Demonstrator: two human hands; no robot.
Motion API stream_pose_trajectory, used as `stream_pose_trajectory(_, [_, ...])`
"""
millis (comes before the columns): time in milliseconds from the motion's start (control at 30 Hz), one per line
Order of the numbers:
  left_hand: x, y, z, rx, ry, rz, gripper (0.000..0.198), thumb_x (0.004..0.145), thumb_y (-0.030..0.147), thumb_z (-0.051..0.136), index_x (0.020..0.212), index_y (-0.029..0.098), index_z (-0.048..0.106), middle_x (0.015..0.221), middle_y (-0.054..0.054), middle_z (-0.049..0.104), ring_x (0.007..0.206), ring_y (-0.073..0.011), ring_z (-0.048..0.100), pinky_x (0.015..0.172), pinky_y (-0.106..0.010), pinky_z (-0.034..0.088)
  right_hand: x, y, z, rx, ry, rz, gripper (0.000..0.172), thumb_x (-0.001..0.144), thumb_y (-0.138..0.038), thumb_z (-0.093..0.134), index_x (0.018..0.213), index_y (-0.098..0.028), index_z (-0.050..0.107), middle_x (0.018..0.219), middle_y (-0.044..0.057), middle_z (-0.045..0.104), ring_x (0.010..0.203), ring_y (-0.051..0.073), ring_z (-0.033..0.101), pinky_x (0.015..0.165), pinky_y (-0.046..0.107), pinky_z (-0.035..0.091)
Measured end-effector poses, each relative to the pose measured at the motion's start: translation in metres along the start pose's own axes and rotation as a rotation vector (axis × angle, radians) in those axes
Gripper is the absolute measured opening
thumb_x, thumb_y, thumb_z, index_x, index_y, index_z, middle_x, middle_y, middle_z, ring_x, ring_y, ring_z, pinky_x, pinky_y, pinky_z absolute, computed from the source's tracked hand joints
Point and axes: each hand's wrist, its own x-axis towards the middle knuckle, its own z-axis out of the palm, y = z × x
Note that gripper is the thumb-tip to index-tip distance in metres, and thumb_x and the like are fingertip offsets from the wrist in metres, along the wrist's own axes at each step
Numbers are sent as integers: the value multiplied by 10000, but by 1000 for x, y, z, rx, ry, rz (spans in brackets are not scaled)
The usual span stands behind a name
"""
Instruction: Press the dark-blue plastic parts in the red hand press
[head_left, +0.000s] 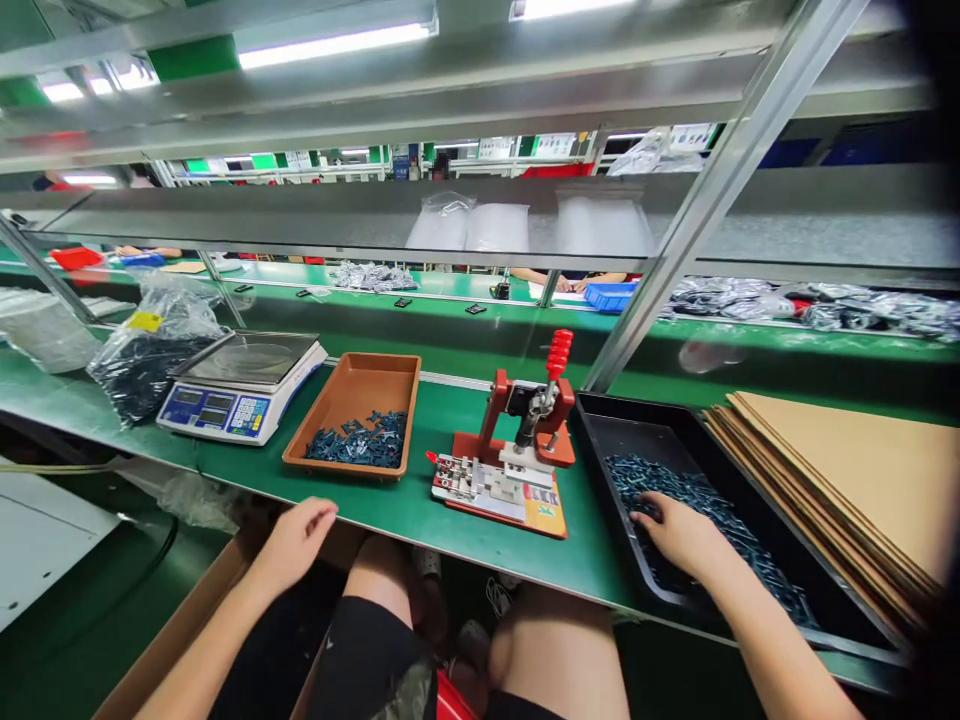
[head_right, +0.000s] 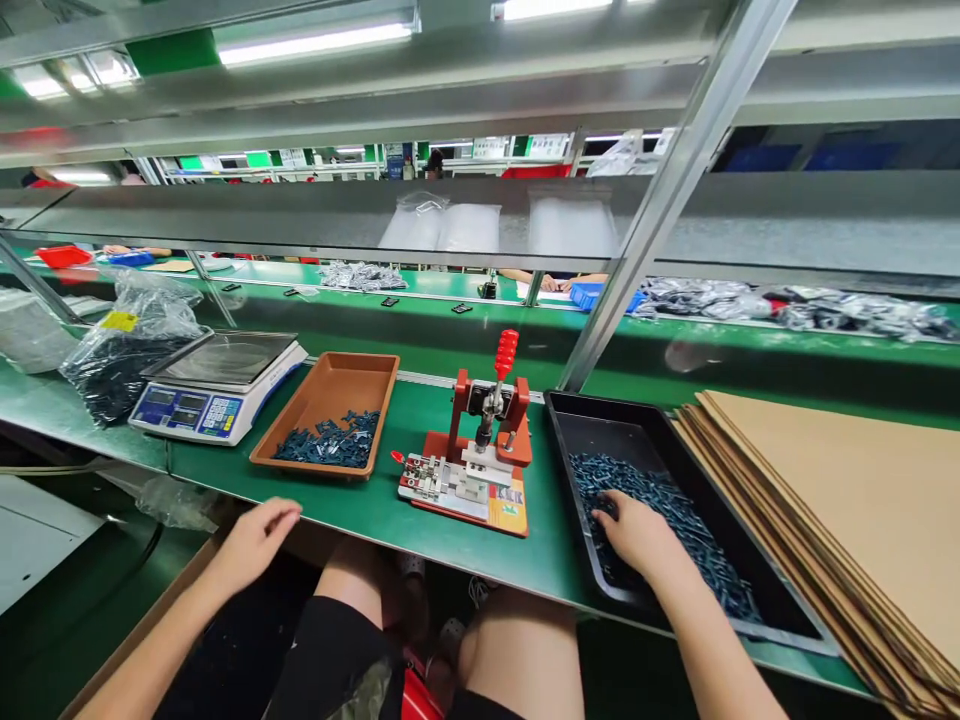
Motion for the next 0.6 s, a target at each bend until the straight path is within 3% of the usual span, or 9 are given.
stream_pose_trajectory(67, [51,34,-11,140,85,137,376,888,489,462,964,238,731,1047,-86,758,998,-262,687,967,-369,522,0,0,4,0,21,-25,271,787,-286,630,999,-166,749,803,108,744,767,283,716,744,365,516])
stream_pose_trajectory(133, [103,53,-17,305,86,143,391,890,429,432,1046,212,718,1138,-105,737,1066,-252,670,1018,-346,481,-3,-2,3,10,47,-21,273,791,-261,625,1023,-184,745,806,90,741,757,266,714,731,348,509])
stream_pose_trajectory(267, [177,56,-10,444,-28,97,328,789,401,524,898,159,717,1030,-168,754,1029,-324,690,976,-413,493,-22,-13,-10,90,144,7,305,831,-214,566,1096,-183,714,883,90,734,802,242,699,768,342,498])
stream_pose_trajectory(333, [198,45,-1,479,-72,71,355,772,465,542,814,143,685,916,-176,752,971,-359,700,910,-448,516,-32,-20,-16,181,196,-31,319,831,-203,550,1115,-171,691,852,65,709,794,220,672,794,339,491])
stream_pose_trajectory(400, [216,27,6,625,-106,-61,397,768,545,530,827,169,640,899,-93,749,1013,-330,694,907,-390,520,-37,-27,-20,305,227,-72,329,810,-211,569,1124,-175,664,818,25,674,770,191,641,792,320,488])
stream_pose_trajectory(500, [237,3,10,672,-114,-113,299,785,455,502,810,169,586,813,-75,732,995,-363,697,888,-434,530,-40,-33,-23,490,253,-31,283,760,-252,636,1036,-187,630,756,-22,616,699,160,594,720,291,486])
stream_pose_trajectory(600, [243,-5,9,557,-87,-139,231,793,410,524,720,191,537,611,-12,650,909,-371,706,838,-474,545,-44,-44,-26,604,282,-57,266,741,-307,678,978,-195,633,732,-31,590,672,153,568,684,288,486])
